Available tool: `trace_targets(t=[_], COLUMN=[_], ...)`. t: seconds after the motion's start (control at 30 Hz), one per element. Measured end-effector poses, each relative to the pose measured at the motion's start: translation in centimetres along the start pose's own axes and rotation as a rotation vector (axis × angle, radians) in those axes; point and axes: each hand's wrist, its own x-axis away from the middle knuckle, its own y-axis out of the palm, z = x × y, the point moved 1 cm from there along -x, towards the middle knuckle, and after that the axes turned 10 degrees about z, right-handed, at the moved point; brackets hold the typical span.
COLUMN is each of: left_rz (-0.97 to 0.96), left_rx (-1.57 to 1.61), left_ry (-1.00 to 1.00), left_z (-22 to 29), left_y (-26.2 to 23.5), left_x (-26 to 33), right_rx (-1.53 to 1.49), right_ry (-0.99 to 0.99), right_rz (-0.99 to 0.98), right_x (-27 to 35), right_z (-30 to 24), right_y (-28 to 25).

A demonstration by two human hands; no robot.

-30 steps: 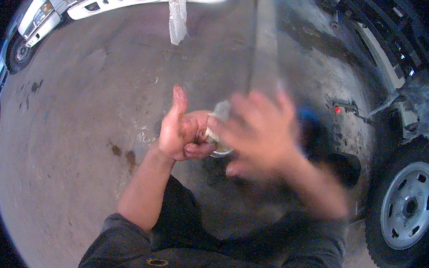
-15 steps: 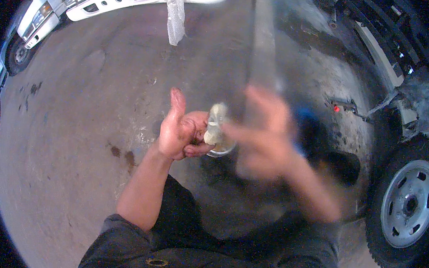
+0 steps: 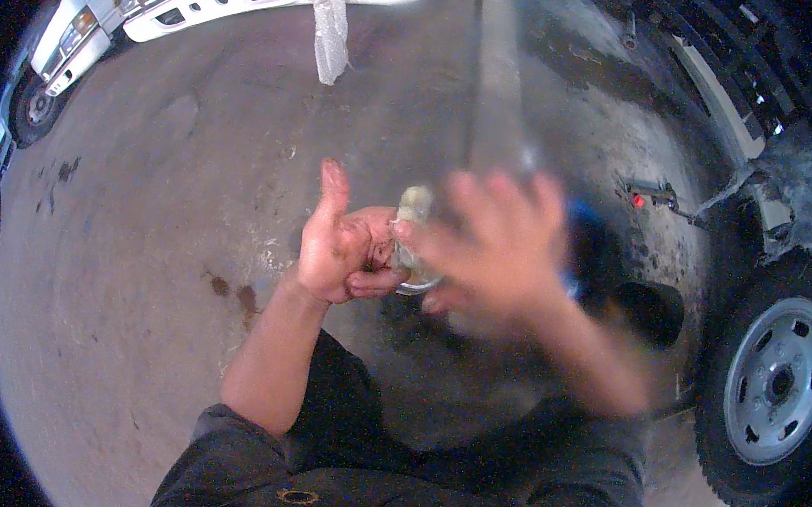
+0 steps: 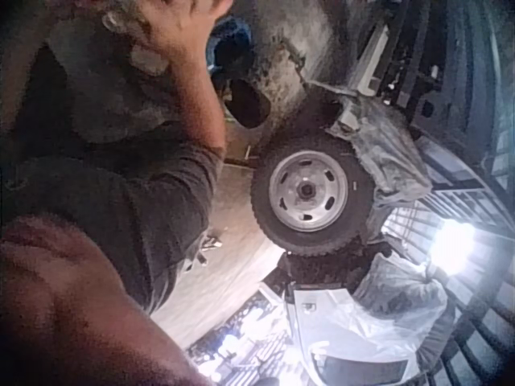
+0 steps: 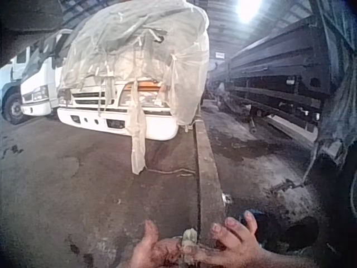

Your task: The person scoops grease from a container and spreads it by hand into a wheel bearing. They then move to a vehicle wheel and apply the grease to the hub area around the lug nuts.

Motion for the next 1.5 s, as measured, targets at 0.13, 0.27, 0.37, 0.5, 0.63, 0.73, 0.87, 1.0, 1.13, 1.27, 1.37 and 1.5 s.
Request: trace_targets(t=[0.13, 0.27, 0.37, 0.5, 0.63, 0.73, 0.87, 1.0, 1.13, 1.27, 1.37, 1.5], left_rz=[0.049, 0.116, 0.08, 0.017, 0.295, 0.127, -0.186, -0.188, -0.038, -0.081, -0.1, -0.231], left_rx=[-0.095, -0.014, -0.023, -0.122, -0.33, -0.549, -0.67, -0.718, -0.718, -0.742, -0.765, -0.712], left_ry=[0.036, 0.031, 0.057, 0.069, 0.047, 0.164, 0.28, 0.388, 0.407, 0.424, 0.28, 0.249], left_z=[0.0, 0.3, 0.5, 0.1, -1.0, -1.0, -1.1, -1.6, -2.4, -2.3, -1.1, -0.9], left_y=[-0.1, 0.2, 0.2, -0.8, -0.1, 1.2, -1.5, -1.8, -1.9, -1.9, 0.0, 1.4], left_x=[0.2, 0.5, 0.3, 0.1, 0.3, 0.5, 0.7, 0.7, 1.0, 0.6, 0.7, 1.1], right_rx=[-0.526, -0.408, -0.399, -0.521, -0.233, -0.016, -0.348, -0.7, -0.503, -0.36, -0.617, -1.229], right_ry=[0.353, 0.155, 0.075, 0.289, 0.021, -0.014, 0.327, 0.427, 0.28, 0.189, 0.299, 0.65], right_rz=[-0.081, -0.089, 0.059, 0.113, -0.033, -0.045, -0.134, -0.191, -0.21, -0.092, 0.002, -0.187], right_x=[-0.4, 0.0, 0.5, 0.2, -1.5, -2.3, -2.5, -1.9, -1.0, 0.2, 0.2, -1.0], right_z=[-0.9, -0.4, 0.3, 0.1, 0.7, 0.6, 0.7, -0.5, -0.1, 0.7, 1.9, 2.8], right_y=[0.2, -0.4, -0.5, -1.2, -1.6, -2.0, -3.1, -1.7, -2.7, -3.3, -2.8, -1.2])
